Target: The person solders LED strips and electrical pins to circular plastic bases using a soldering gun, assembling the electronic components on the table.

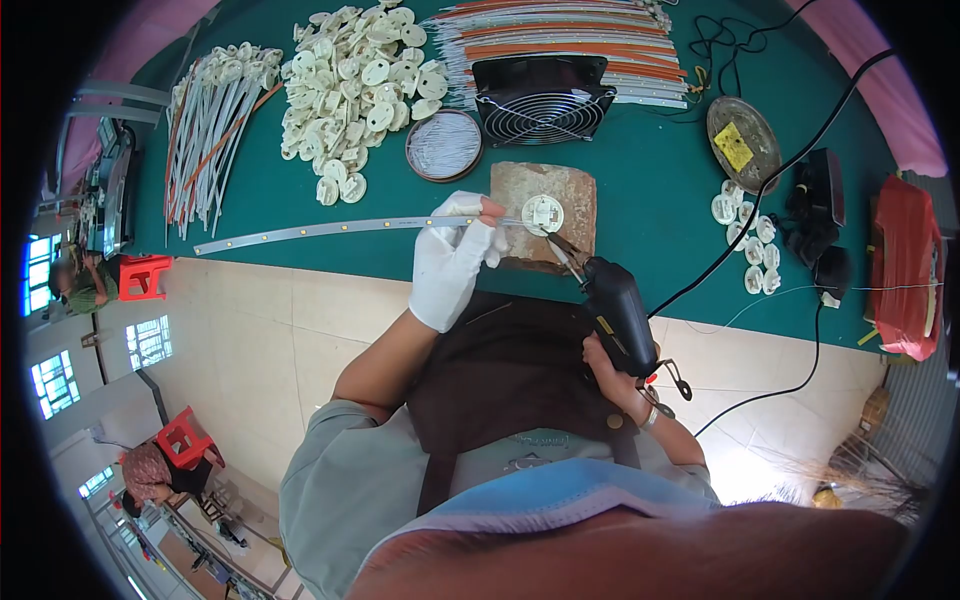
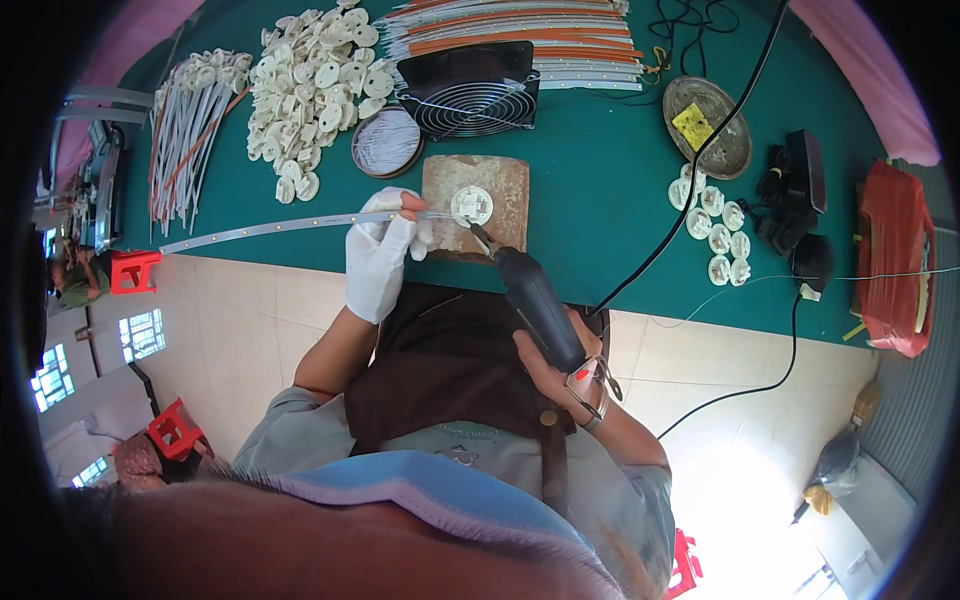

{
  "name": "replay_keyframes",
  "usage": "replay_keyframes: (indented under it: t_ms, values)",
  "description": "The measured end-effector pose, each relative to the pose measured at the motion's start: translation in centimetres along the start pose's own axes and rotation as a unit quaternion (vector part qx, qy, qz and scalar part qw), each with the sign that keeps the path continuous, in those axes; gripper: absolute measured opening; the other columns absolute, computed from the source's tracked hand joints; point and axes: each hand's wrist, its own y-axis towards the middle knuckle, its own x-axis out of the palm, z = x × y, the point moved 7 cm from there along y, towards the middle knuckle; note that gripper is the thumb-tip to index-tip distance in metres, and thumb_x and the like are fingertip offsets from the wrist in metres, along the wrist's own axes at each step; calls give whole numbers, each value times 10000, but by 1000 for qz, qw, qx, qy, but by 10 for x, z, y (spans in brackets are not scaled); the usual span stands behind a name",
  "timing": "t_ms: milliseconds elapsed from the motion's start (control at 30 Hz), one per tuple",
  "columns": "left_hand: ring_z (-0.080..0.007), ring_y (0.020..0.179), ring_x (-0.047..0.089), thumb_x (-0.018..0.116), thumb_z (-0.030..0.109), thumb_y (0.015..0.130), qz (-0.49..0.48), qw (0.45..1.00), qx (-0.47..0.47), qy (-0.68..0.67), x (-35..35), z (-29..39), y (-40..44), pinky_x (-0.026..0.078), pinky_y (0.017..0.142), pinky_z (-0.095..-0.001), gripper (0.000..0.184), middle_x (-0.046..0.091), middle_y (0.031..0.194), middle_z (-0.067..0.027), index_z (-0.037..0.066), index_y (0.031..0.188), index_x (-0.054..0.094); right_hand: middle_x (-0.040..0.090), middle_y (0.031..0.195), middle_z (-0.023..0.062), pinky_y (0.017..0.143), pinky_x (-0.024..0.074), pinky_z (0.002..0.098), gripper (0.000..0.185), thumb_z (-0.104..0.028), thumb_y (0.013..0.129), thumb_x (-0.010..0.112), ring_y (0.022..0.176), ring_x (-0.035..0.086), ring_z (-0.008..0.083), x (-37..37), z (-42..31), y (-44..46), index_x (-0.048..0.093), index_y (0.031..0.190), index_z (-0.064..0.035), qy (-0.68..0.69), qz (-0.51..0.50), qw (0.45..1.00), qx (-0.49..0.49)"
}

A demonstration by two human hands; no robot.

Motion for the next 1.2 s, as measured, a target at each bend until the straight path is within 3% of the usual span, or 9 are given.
replay_keyframes:
  t_ms: [633, 733, 833, 933, 967, 1067, 1200]
  values:
    - [-97, 649, 500, 572, 152, 944, 4, 1000, 6, 3, -1, -1, 1, 403, 594, -229, 169, 559, 768, -56, 12, 1036, 549, 659, 756, 81, 607, 521, 301, 399, -210, 764, 757, 652, 660, 182, 4, 20, -5, 580, 1058, -7, 55, -5, 998, 26]
    - [-93, 639, 495, 570, 151, 945, 6, 1000, 11, 6, 0, 0, 1, 398, 587, -225, 169, 560, 761, -51, 11, 1038, 553, 665, 768, 73, 597, 518, 288, 380, -178, 772, 755, 656, 655, 155, 4, 25, -6, 578, 1062, -8, 46, -1, 999, 21]
    - [-90, 630, 488, 566, 149, 947, 11, 1000, 19, 9, -1, 0, 1, 392, 581, -222, 167, 562, 758, -49, 10, 1040, 558, 668, 774, 52, 592, 516, 266, 314, -120, 789, 740, 672, 650, 120, 0, 13, -5, 595, 1047, -13, 119, 9, 992, 30]
    - [-90, 641, 495, 572, 155, 945, 13, 999, 31, 16, -2, 0, 0, 398, 586, -221, 179, 565, 777, -56, 6, 1042, 558, 561, 781, 42, 633, 477, 271, 158, -111, 928, 571, 693, 557, 116, 2, 0, -3, 524, 1039, -8, 141, -32, 989, 20]
    - [-90, 646, 498, 576, 158, 943, 12, 999, 36, 19, -1, 0, 0, 400, 589, -221, 184, 566, 785, -59, 5, 1042, 558, 558, 784, 45, 634, 474, 271, 164, -111, 929, 569, 693, 555, 119, 1, -2, -3, 520, 1043, -3, 161, -21, 986, 25]
    - [-95, 656, 507, 571, 155, 942, -4, 998, 53, 42, 8, 9, -1, 408, 602, -221, 190, 567, 823, -63, -4, 1045, 561, 553, 789, 52, 638, 469, 271, 181, -114, 930, 564, 692, 551, 122, 0, -6, -2, 512, 1054, 8, 202, -6, 979, 38]
    - [-112, 700, 531, 552, 137, 943, -31, 973, 104, 205, 17, 19, 1, 439, 648, -236, 169, 563, 903, -67, -5, 1033, 575, 555, 787, 54, 650, 468, 270, 192, -118, 933, 561, 692, 550, 120, 0, -4, -2, 514, 1062, 16, 205, -22, 977, 51]
